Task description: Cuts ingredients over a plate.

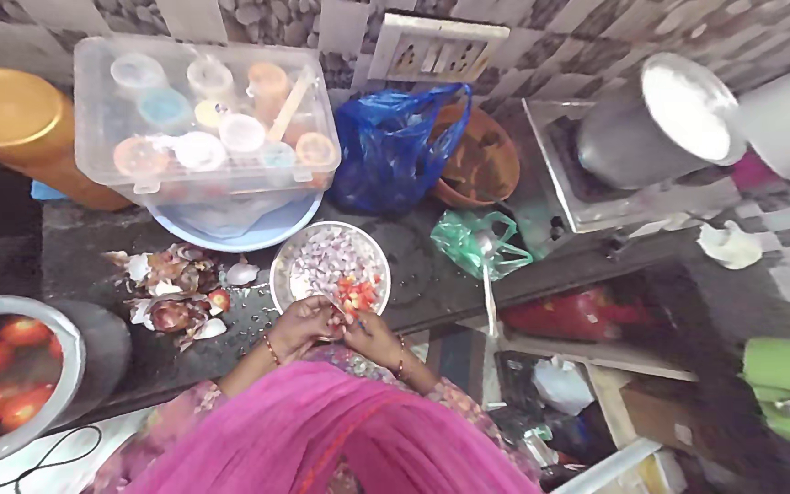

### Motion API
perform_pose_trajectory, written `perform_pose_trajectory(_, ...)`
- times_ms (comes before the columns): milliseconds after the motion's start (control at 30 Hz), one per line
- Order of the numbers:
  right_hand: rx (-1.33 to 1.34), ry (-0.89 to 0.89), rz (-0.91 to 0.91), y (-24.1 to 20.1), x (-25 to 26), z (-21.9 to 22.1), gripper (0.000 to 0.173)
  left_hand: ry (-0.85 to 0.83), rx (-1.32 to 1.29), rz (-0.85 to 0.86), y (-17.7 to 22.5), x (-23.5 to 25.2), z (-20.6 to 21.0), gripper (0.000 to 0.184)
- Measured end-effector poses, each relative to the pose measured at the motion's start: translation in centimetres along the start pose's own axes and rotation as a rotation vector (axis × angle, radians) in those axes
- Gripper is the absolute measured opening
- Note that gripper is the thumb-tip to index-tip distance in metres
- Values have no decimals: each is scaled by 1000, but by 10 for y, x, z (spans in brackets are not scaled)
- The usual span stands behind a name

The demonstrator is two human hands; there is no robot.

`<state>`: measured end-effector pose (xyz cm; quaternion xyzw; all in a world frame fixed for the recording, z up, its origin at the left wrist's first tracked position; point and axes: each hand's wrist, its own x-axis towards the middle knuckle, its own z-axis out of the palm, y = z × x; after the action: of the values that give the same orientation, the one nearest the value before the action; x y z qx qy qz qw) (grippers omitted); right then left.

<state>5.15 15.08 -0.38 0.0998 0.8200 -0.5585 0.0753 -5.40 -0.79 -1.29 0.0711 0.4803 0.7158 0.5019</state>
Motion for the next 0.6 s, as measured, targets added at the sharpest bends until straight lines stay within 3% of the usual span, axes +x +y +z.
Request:
perform_pose_trajectory(100, 148, -147, 150, -5, 0, -13, 24, 169, 520, -1, 5, 3, -3, 23)
perform_pose_trajectory(233, 561, -252, 357, 1, 1, -25, 32, 65, 965, -46, 14, -2, -8, 36)
perform_pose_trajectory(333, 604, -275, 391, 3, 4, -29, 35, -19, 1115, 5, 17, -6, -8, 39)
perform_pose_trajectory(433, 573, -163, 312, -10, 1, -30, 33, -38, 1109, 60, 19, -14, -6, 39)
perform_pose_trajectory(600, 435, 227, -20, -40, -1, -32, 39, 70, 1016, 315, 40, -64, -28, 34)
